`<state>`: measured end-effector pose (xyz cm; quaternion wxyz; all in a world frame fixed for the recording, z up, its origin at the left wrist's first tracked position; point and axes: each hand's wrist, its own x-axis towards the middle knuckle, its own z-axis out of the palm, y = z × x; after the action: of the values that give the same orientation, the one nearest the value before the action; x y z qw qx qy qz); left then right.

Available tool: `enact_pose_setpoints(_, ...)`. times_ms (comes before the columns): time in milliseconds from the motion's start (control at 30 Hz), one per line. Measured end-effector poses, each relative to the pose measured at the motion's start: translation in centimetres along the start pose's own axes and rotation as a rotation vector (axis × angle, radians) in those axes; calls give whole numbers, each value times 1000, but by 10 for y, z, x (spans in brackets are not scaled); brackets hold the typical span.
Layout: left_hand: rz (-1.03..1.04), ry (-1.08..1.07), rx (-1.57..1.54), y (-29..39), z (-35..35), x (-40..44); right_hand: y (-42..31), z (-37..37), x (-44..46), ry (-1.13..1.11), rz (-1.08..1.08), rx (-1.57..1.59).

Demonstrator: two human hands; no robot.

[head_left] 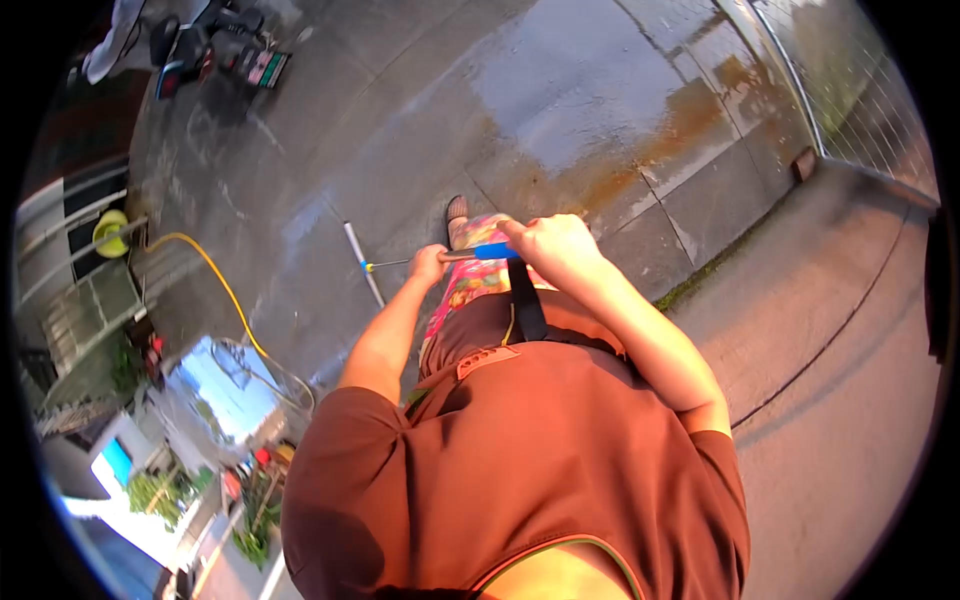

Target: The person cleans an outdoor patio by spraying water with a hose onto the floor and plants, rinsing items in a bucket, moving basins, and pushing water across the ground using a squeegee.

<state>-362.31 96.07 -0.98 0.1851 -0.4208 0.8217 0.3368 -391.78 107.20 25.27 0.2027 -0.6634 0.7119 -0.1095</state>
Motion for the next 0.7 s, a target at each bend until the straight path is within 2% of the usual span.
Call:
enact_pose_setpoints(67,51,88,-20,17,44,4,29,-2,-17,-60,47,-12)
enact_pose_setpoints(100,60,104,-65,41,55,3,40,-28,-26,-146,117,-12)
enact_pose_setpoints(133,75,122,-112,71,56,9,57,-39,-38,-93,138,-19)
enact_pose_setpoints(167,99,147,-130,108,49,15,67,-70,-44,-155,189,-68)
enact_pose_setpoints(233,227,186,-316,174,43,39,91,-121,-60,-2,251,-4)
enact_pose_setpoints(267,291,316,-382,216,34,48,102,-149,-67,-39,360,-81)
enact_pose_setpoints(300,393,398,-431,248,33,64,113,-176,-76,24,373,-106)
enact_pose_setpoints(333,377,336,-446,292,10,69,121,-200,-86,91,389,-132)
enact_pose_setpoints(400,461,435,-416,372,-17,87,140,-248,-107,193,578,-225)
enact_pose_setpoints(467,535,531,-510,444,-30,107,158,-296,-132,244,566,-338)
enact_pose_setpoints(600,627,536,-650,557,-53,154,167,-342,-155,358,321,-559)
enact_pose_setpoints(667,729,560,-621,585,-54,192,154,-339,-145,315,524,-608)
enact_pose_setpoints(700,764,515,-571,593,-58,206,156,-340,-138,320,400,-645)
